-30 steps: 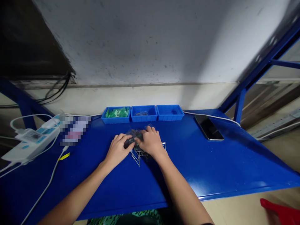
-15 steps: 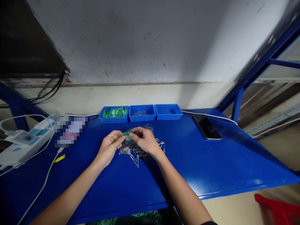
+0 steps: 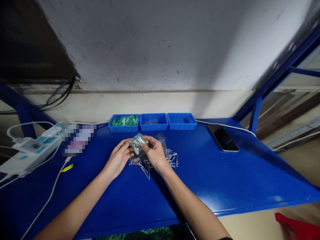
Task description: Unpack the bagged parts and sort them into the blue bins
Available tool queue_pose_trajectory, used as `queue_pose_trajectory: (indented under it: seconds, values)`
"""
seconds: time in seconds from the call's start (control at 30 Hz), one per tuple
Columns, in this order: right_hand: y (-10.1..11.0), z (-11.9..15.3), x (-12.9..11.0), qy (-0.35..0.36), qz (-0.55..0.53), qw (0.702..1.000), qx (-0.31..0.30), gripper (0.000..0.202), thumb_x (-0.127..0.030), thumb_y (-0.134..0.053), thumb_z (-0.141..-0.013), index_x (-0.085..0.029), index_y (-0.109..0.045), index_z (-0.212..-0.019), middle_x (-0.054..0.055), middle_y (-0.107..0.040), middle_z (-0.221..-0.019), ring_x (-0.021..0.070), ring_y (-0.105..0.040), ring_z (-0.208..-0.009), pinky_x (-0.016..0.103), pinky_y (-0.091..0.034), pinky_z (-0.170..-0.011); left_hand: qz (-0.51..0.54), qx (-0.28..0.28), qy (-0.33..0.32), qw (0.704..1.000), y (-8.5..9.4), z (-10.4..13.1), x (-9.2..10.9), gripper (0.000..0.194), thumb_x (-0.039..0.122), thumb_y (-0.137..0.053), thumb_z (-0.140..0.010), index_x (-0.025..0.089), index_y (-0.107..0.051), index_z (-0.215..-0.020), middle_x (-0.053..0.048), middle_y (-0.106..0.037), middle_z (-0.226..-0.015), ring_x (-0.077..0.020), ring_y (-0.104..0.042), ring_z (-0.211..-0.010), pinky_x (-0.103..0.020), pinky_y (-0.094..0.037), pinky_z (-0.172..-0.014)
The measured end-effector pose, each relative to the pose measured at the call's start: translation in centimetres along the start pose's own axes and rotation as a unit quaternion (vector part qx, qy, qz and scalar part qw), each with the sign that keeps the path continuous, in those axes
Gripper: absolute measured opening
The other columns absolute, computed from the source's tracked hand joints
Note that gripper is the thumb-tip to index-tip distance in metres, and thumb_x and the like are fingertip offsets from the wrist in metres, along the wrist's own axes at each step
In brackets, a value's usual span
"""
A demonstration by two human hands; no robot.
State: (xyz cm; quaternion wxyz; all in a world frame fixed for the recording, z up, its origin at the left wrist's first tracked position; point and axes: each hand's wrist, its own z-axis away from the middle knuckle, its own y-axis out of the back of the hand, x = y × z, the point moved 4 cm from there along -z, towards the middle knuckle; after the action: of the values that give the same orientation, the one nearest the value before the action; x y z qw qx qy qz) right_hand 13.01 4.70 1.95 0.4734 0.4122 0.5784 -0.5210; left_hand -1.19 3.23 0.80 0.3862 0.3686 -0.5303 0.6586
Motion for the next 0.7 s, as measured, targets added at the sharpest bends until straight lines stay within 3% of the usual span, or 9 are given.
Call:
queue_pose_trajectory:
  seconds: [0.07,0.17,0.23,0.33,0.43,0.53,0.6,0.7]
  values:
    - [0.0,0.1,-0.4,0.041,0.058,0.997,0.003,0.023,-0.032,-0.064,-0.072,-0.017,-0.064,-0.089,0.002,-0.063,-0.079,0.0134,-0.056,-0.067,0.028,-0.043,-0.065,0.023,-0.019,0.074,0.997,-0.1,-0.1,-0.4,0.029,0.040,-0.055,-0.085,0.012,-0.057,-0.090,-0.005,-0.063,-0.072,-0.0093,-0.057,-0.055,-0.017,-0.042,-0.045]
    - [0.0,0.6,-1.7,0.157,0.167,0.973,0.001,0.011,-0.024,-0.060,-0.076,-0.019,-0.067,-0.083,0.004,-0.063,-0.085,0.0163,-0.058,-0.079,0.032,-0.044,-0.075,0.044,-0.054,0.133,0.989,-0.5,0.1,-0.5,0.038,0.048,-0.050,-0.086,0.011,-0.059,-0.090,-0.007,-0.065,-0.071,-0.0095,-0.056,-0.049,-0.017,-0.041,-0.041]
    - [-0.3,1.0,-2.4,0.222,0.231,0.947,-0.009,0.013,-0.017,-0.058,-0.076,-0.021,-0.068,-0.083,0.004,-0.063,-0.091,0.0178,-0.057,-0.090,0.035,-0.042,-0.085,0.051,-0.054,0.129,0.989,-0.5,0.3,-0.2,0.031,0.040,-0.057,-0.084,0.011,-0.062,-0.092,-0.008,-0.067,-0.076,-0.0100,-0.059,-0.054,-0.018,-0.046,-0.047]
    - [-0.5,1.4,-2.5,0.255,0.287,0.923,-0.015,0.021,-0.011,-0.054,-0.074,-0.024,-0.069,-0.081,0.005,-0.058,-0.103,0.0190,-0.053,-0.102,0.038,-0.038,-0.094,0.046,-0.053,0.095,0.993,-0.4,0.4,0.3,0.025,0.017,-0.066,-0.073,0.012,-0.064,-0.097,-0.008,-0.069,-0.087,-0.0126,-0.065,-0.072,-0.021,-0.051,-0.065]
    - [-0.5,1.4,-1.9,0.249,0.311,0.917,0.005,0.029,-0.007,-0.048,-0.071,-0.024,-0.071,-0.081,0.006,-0.052,-0.109,0.0197,-0.049,-0.108,0.038,-0.037,-0.097,0.019,-0.066,0.032,0.997,-0.2,0.2,0.6,0.041,0.011,-0.066,-0.070,0.015,-0.058,-0.110,-0.007,-0.069,-0.092,-0.0158,-0.065,-0.082,-0.027,-0.050,-0.076]
    - [-0.3,1.1,-1.3,0.191,0.330,0.924,0.031,0.026,-0.011,-0.049,-0.074,-0.022,-0.071,-0.080,0.007,-0.052,-0.102,0.0208,-0.050,-0.102,0.037,-0.039,-0.092,-0.076,-0.041,-0.092,0.992,0.3,0.1,1.3,0.043,0.018,-0.066,-0.072,0.018,-0.055,-0.114,-0.005,-0.067,-0.094,-0.0171,-0.063,-0.087,-0.030,-0.049,-0.080]
    - [-0.2,0.8,-1.1,0.142,0.325,0.935,0.029,0.019,-0.024,-0.052,-0.080,-0.020,-0.071,-0.077,0.007,-0.055,-0.093,0.0213,-0.052,-0.095,0.035,-0.042,-0.083,-0.178,-0.026,-0.181,0.967,0.3,0.4,1.8,0.031,0.021,-0.064,-0.075,0.018,-0.059,-0.106,-0.005,-0.065,-0.094,-0.0178,-0.062,-0.089,-0.030,-0.048,-0.081]
    - [-0.3,0.9,-1.5,0.102,0.282,0.954,0.016,0.035,-0.045,-0.050,-0.084,-0.017,-0.067,-0.070,0.004,-0.057,-0.078,0.0185,-0.054,-0.079,0.029,-0.041,-0.070,-0.337,-0.046,-0.301,0.891,-0.5,1.5,2.6,0.013,0.019,-0.056,-0.081,0.019,-0.065,-0.090,-0.005,-0.063,-0.093,-0.0187,-0.060,-0.090,-0.032,-0.047,-0.084]
